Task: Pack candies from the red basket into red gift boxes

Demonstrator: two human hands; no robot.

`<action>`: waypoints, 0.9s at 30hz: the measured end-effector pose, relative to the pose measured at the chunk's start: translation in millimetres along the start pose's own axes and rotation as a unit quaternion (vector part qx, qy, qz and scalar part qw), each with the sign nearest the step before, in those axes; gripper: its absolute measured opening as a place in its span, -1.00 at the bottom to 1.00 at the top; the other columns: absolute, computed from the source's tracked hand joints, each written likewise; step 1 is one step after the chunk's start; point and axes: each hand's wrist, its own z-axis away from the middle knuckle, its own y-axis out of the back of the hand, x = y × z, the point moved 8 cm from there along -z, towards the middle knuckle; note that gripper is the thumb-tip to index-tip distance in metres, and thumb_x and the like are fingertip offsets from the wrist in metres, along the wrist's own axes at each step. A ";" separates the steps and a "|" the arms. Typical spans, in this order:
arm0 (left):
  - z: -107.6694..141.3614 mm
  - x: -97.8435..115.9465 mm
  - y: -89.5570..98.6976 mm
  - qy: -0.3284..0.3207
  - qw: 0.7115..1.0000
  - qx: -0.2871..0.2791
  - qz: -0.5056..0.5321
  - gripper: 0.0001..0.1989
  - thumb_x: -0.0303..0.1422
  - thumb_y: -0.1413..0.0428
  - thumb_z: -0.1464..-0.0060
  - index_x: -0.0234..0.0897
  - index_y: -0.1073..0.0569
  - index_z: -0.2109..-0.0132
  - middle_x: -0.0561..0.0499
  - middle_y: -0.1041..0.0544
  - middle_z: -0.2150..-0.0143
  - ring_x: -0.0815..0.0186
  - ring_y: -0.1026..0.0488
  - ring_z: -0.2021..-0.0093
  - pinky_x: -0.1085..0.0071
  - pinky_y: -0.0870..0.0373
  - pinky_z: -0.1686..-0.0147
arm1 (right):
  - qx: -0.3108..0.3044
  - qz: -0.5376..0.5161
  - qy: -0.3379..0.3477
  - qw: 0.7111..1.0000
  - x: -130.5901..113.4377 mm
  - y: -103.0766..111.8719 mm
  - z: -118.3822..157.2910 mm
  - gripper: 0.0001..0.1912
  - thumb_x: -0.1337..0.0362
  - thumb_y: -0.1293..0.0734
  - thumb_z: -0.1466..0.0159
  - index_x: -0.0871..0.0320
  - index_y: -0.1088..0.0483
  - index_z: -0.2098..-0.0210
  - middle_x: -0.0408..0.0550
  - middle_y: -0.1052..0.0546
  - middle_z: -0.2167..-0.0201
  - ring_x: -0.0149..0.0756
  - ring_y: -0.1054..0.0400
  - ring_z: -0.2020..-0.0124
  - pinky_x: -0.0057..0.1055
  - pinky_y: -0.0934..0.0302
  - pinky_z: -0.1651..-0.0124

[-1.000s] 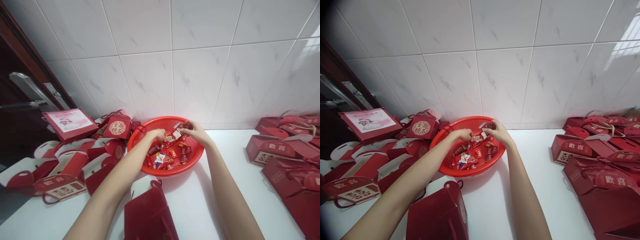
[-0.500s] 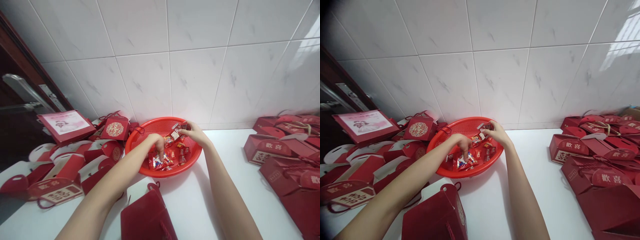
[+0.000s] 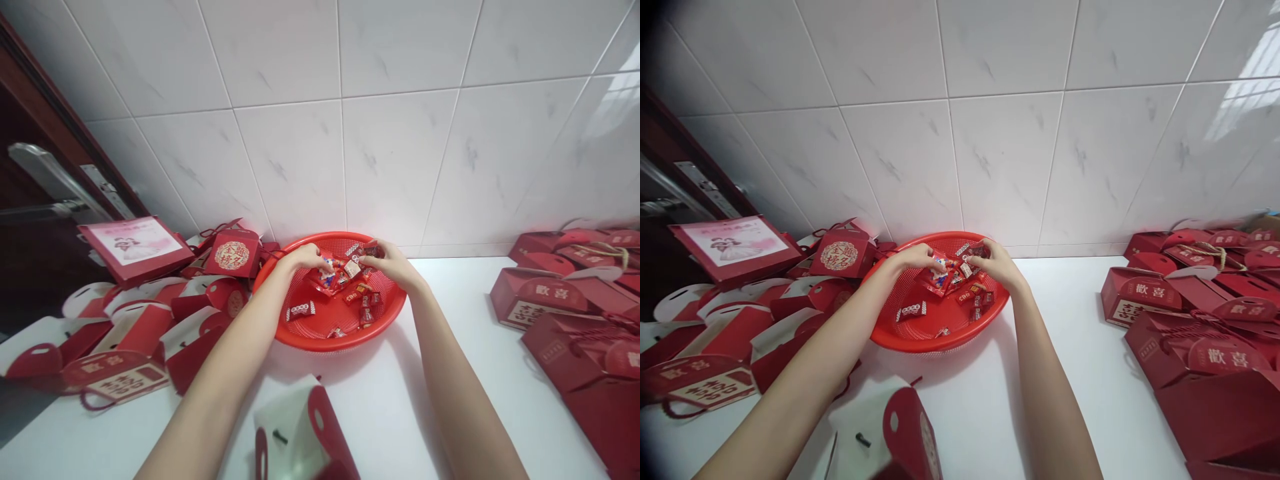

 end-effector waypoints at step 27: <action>4.1 2.9 13.2 0.007 0.991 0.084 0.107 -0.85 -0.39 -0.30 0.15 -0.30 -0.47 0.50 0.06 -0.52 0.53 0.38 -0.41 0.50 0.47 -0.33 0.45 | 0.007 0.010 -0.016 1.000 -4.5 -0.2 3.2 -0.75 0.28 -0.41 -0.11 0.18 -0.41 0.21 -0.01 -0.56 0.24 -0.24 -0.45 0.23 -0.25 -0.35 0.13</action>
